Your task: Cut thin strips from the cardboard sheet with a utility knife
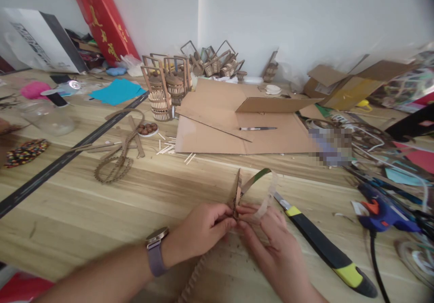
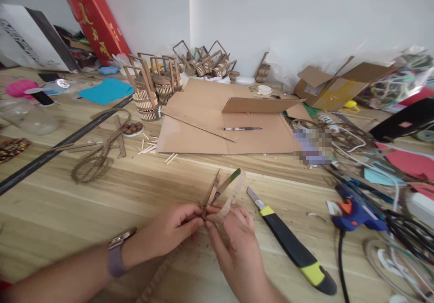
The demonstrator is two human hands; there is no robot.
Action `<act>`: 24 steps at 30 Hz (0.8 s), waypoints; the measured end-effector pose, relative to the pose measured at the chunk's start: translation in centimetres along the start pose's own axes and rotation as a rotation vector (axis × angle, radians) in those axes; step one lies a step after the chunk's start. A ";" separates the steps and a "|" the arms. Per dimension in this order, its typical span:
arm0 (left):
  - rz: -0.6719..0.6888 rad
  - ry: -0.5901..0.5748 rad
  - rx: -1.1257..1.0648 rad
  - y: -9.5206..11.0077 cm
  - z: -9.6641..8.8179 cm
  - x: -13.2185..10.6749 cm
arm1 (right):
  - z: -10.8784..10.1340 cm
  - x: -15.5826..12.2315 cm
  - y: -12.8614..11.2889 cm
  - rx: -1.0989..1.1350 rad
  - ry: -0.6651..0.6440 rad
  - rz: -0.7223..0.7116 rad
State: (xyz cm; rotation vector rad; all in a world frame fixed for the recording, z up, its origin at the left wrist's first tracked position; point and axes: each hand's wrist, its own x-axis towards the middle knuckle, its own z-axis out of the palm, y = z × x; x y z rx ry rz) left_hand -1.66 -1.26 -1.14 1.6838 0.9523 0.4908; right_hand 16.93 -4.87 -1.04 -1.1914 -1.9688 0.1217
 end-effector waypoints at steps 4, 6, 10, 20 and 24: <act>-0.008 -0.006 -0.015 -0.1 0.1 -0.1 | 0.0 0.1 0.0 0.002 -0.001 -0.026; -0.008 -0.006 -0.027 -0.1 0.1 -0.1 | -0.1 0.0 0.0 0.006 -0.003 -0.017; -0.018 -0.026 -0.033 -0.2 0.0 -0.1 | -0.3 -0.2 0.0 0.026 0.015 0.089; -0.016 -0.028 -0.131 -0.3 0.0 0.1 | 0.0 -0.1 -0.2 0.022 0.004 -0.002; -0.015 -0.016 -0.102 -0.2 -0.1 0.2 | 0.1 -0.1 -0.1 -0.004 -0.007 -0.012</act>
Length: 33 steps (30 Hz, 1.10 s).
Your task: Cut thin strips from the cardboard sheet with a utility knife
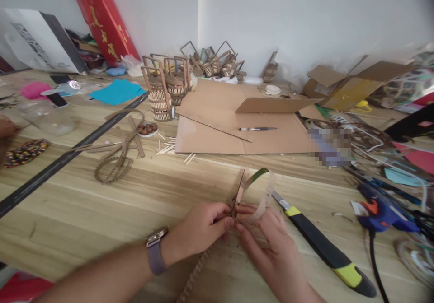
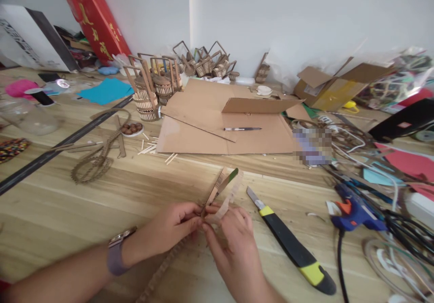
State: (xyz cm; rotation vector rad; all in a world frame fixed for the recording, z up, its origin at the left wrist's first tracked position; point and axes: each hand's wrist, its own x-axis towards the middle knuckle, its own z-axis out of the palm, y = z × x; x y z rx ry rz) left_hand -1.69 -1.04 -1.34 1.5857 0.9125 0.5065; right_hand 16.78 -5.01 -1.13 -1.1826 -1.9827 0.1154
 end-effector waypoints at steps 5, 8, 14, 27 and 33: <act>-0.012 0.016 0.036 0.3 0.0 0.0 | 0.0 0.1 0.1 0.002 0.011 0.007; -0.002 0.004 0.029 0.4 0.0 -0.1 | -0.1 0.1 0.0 0.018 0.018 0.024; -0.007 -0.027 0.050 0.1 0.0 -0.2 | -0.5 0.1 0.1 0.023 0.031 0.117; 0.013 0.000 -0.030 -0.1 0.0 0.1 | 0.2 -0.3 0.2 0.010 -0.004 0.023; 0.013 -0.002 0.002 0.1 0.1 -0.1 | 0.0 0.0 0.2 0.000 0.008 0.021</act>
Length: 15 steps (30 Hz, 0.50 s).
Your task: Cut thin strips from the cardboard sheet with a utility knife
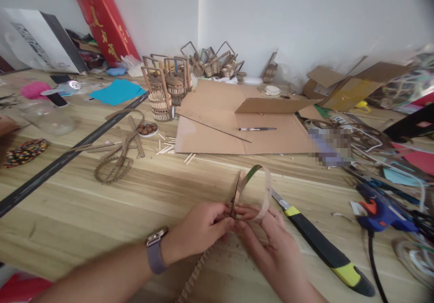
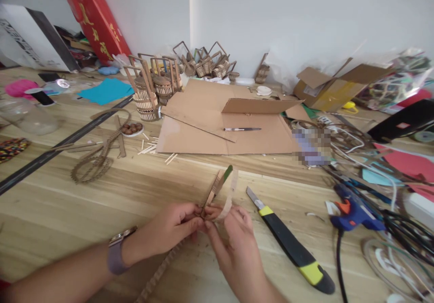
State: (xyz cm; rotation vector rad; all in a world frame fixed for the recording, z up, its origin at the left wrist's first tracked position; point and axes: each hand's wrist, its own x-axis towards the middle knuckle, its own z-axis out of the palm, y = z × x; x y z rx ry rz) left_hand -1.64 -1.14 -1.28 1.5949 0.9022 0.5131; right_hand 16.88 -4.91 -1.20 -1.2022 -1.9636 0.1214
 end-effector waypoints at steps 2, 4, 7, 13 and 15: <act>0.005 -0.004 0.020 0.2 0.0 0.0 | -0.1 0.1 -0.1 0.002 0.003 -0.001; 0.009 -0.006 0.037 0.3 -0.1 -0.1 | -0.2 0.1 -0.1 0.008 0.012 0.005; 0.000 -0.027 0.056 0.4 -0.2 -0.1 | -0.3 -0.1 -0.1 0.028 0.032 0.062; -0.031 -0.037 0.003 0.0 0.0 -0.1 | -0.3 -0.1 0.0 0.036 0.023 0.080; -0.021 -0.039 -0.051 -0.1 0.0 -0.1 | -0.2 -0.1 0.0 0.034 0.012 0.054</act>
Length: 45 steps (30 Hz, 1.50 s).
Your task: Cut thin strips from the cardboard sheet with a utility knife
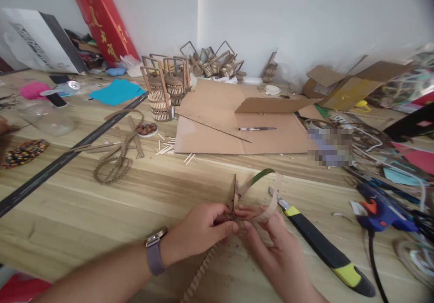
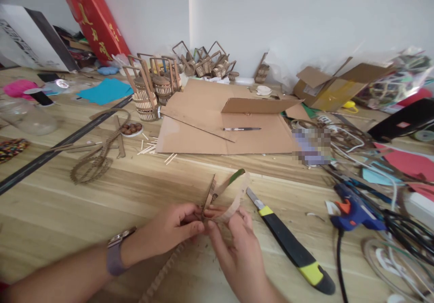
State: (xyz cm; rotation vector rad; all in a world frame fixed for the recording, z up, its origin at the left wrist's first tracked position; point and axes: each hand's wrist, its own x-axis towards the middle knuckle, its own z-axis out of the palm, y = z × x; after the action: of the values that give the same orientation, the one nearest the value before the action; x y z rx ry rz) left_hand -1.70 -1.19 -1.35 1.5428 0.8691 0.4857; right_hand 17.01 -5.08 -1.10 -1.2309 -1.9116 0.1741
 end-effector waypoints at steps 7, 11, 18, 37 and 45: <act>0.042 0.044 0.051 0.1 -0.1 0.1 | 0.4 -0.4 0.1 -0.022 -0.034 -0.041; 0.037 0.047 0.077 0.1 -0.1 0.2 | 0.5 -0.3 0.3 -0.020 -0.033 -0.054; 0.032 0.012 0.119 0.1 -0.2 0.0 | 0.1 -0.1 0.0 0.020 0.003 0.029; 0.036 0.017 -0.015 0.1 0.0 0.1 | 0.7 -0.3 0.5 -0.034 -0.037 -0.070; 0.042 -0.038 0.018 -0.1 -0.2 0.0 | 0.0 -0.1 0.1 0.009 -0.005 0.047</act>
State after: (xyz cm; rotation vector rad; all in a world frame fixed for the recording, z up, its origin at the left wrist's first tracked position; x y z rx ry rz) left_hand -1.85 -1.07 -1.38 1.5842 0.8151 0.4783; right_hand 17.12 -5.11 -1.16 -1.2705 -1.8851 0.2105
